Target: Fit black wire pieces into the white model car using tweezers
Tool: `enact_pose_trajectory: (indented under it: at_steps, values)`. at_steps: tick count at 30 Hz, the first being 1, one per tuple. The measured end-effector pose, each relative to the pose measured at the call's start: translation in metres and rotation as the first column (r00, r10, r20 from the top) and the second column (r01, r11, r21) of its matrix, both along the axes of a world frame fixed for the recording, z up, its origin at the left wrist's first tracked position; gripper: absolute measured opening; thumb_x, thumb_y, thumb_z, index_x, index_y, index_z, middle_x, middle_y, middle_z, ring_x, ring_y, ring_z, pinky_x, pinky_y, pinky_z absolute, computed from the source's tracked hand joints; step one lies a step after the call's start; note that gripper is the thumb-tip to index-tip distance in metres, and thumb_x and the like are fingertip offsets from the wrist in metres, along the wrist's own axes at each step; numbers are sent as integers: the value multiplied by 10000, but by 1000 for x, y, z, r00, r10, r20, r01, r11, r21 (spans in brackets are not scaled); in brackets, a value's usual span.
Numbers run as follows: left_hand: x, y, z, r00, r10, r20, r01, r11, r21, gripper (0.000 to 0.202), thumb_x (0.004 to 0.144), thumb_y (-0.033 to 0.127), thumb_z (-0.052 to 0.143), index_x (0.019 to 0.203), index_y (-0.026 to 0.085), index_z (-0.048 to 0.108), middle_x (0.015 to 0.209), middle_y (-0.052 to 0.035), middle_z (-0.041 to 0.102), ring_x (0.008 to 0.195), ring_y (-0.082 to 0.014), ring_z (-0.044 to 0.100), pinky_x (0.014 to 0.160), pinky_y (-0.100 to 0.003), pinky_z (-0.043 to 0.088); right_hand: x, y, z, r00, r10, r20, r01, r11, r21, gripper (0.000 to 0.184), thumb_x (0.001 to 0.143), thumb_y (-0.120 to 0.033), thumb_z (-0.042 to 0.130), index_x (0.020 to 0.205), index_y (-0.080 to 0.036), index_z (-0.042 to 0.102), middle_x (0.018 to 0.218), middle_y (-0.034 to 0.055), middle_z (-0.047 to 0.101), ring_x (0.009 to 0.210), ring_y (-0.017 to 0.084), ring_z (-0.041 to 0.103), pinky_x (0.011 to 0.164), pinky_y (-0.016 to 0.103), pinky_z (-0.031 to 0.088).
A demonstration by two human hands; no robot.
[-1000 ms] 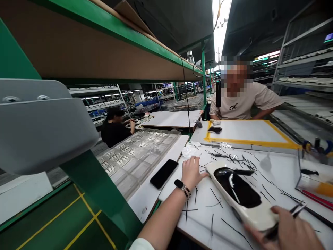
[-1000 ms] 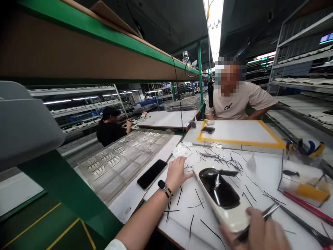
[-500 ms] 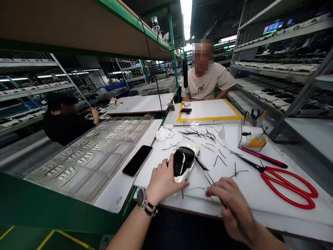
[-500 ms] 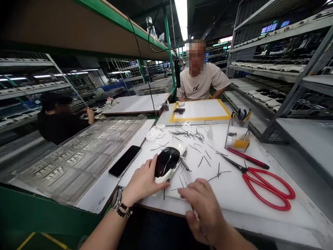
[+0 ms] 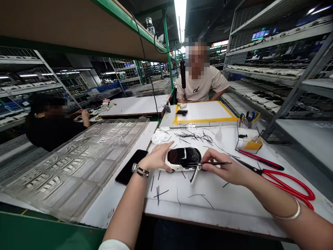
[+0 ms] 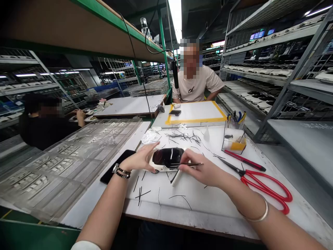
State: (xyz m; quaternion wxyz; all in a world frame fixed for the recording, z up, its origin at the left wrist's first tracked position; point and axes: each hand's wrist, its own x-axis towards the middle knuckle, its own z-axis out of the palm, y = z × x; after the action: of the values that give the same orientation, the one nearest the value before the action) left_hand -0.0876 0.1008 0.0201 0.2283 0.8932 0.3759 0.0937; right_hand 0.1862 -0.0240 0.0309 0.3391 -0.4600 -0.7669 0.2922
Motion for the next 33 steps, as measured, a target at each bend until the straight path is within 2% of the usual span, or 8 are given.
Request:
enact_pose_trajectory:
  at_steps: [4,7,10,14,19,25,28,33]
  values:
    - [3,22,-5,987,142,78,-143,990,9,1131,525,335,824,1470,235,211,1502,-105,310,1373,-348,288,1140,-473,224,-16,28,3,991,37,125,-47,996,76,174,877,-356,527,805,-199,517,788,30,585,724,147,516,630,273,426]
    - [3,28,-13,987,122,104,-120,993,-22,1060,579,301,788,1466,212,216,1487,-109,323,1372,-306,307,1147,-421,251,-22,50,1,992,27,121,-37,996,78,173,862,-340,537,772,-195,505,753,21,569,694,141,493,612,265,400]
    - [3,27,-22,989,103,110,-99,994,-39,1080,581,348,799,1468,199,200,1513,-115,252,1403,-282,245,1167,-393,217,-25,64,-2,990,41,137,-51,996,72,169,862,-341,538,781,-195,509,754,18,566,702,142,487,642,276,393]
    - [4,27,-29,987,111,116,-104,993,-61,1120,576,436,808,1476,224,175,1547,-119,141,1428,-286,170,1175,-418,185,-30,69,-6,970,73,231,-113,980,164,150,872,-322,526,802,-193,494,755,19,565,708,148,484,714,312,388]
    - [5,30,-32,982,98,164,-91,995,-52,1100,552,448,825,1455,228,239,1526,-125,190,1416,-299,205,1172,-427,201,-35,73,-9,954,91,287,-149,971,189,140,883,-300,509,798,-194,477,737,13,566,701,150,486,755,331,377]
    - [3,30,-36,982,94,167,-89,995,-37,1059,566,466,816,1439,213,272,1531,-120,179,1424,-290,183,1179,-416,193,-43,89,3,945,124,303,-153,986,73,181,882,-331,508,755,-203,493,743,13,590,747,167,495,772,330,372]
    - [3,29,-37,982,102,160,-96,995,-40,1051,575,480,808,1440,218,271,1537,-116,166,1426,-288,179,1180,-415,190,-45,100,13,943,142,300,-131,990,-57,185,856,-350,531,747,-205,496,689,4,583,670,154,495,662,296,380]
    - [2,30,-38,981,113,159,-106,993,-55,1043,571,482,811,1435,220,288,1541,-110,159,1426,-296,172,1178,-416,193,-42,116,13,983,164,83,-134,948,-288,253,844,-419,538,743,-202,454,606,-23,579,581,126,502,548,253,372]
